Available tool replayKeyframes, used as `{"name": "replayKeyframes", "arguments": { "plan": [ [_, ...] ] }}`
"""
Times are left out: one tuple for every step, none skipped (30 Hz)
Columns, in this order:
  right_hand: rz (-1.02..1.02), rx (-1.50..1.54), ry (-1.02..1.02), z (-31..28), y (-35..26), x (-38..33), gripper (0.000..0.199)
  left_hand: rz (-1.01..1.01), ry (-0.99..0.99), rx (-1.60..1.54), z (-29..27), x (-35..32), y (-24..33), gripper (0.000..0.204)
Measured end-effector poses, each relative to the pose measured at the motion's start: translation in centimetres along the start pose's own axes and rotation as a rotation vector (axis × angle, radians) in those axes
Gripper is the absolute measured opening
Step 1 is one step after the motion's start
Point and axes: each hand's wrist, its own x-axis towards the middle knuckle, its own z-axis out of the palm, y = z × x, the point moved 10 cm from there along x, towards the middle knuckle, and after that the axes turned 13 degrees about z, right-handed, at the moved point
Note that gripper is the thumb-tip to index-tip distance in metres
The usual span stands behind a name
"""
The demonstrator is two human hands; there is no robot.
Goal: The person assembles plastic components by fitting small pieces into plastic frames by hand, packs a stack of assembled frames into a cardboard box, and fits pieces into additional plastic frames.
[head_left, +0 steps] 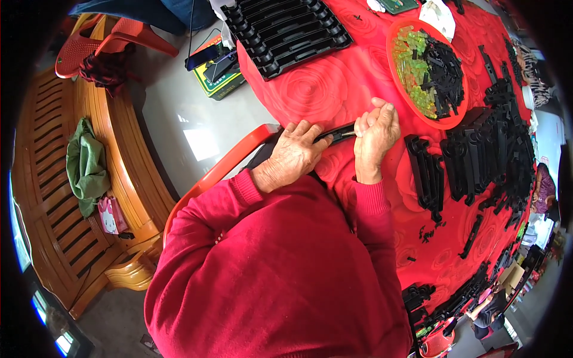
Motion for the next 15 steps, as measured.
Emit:
{"name": "replayKeyframes", "arguments": {
  "plan": [
    [0.000,-0.001,0.000,0.10,0.00,-0.06,0.031,0.000,0.001,-0.001,0.05,0.00,0.00,0.037],
    [0.003,-0.022,0.019,0.20,0.07,-0.17,0.031,0.003,0.010,0.000,0.01,-0.01,0.02,0.036],
    [0.006,-0.043,0.037,0.18,0.11,-0.24,0.031,0.006,0.019,0.000,-0.03,0.00,0.05,0.035],
    [0.007,-0.045,0.036,0.14,0.10,-0.23,0.031,0.005,0.020,0.001,-0.01,-0.04,0.02,0.035],
    [0.006,-0.022,0.033,-0.02,0.06,-0.19,0.031,0.009,0.029,0.000,-0.06,-0.04,0.06,0.035],
    [0.005,0.000,0.030,-0.17,-0.01,-0.15,0.031,0.013,0.037,0.000,-0.12,-0.04,0.11,0.035],
    [0.005,0.000,0.030,-0.24,-0.13,-0.13,0.031,0.013,0.038,0.000,-0.14,-0.03,0.10,0.035],
    [0.015,0.020,0.036,-0.40,-0.18,-0.10,0.031,0.018,0.034,-0.004,-0.12,0.01,0.15,0.035],
    [0.024,0.040,0.041,-0.49,-0.13,-0.09,0.031,0.024,0.031,-0.007,-0.11,0.01,0.17,0.035],
    [0.024,0.039,0.041,-0.43,-0.06,-0.10,0.031,0.024,0.032,-0.008,-0.11,0.00,0.18,0.035],
    [0.011,0.024,0.042,-0.30,0.00,-0.14,0.031,0.025,0.034,-0.006,-0.13,-0.03,0.19,0.035],
    [-0.001,0.009,0.043,-0.21,-0.03,-0.18,0.031,0.025,0.036,-0.004,-0.14,-0.05,0.20,0.035],
    [0.000,0.008,0.042,-0.16,-0.02,-0.19,0.031,0.024,0.036,-0.004,-0.12,-0.09,0.17,0.035],
    [-0.003,-0.004,0.043,-0.09,-0.09,-0.22,0.031,0.023,0.034,-0.008,-0.06,-0.09,0.16,0.036],
    [-0.006,-0.015,0.043,-0.04,-0.13,-0.25,0.031,0.022,0.031,-0.013,0.00,-0.08,0.16,0.037]
  ]
}}
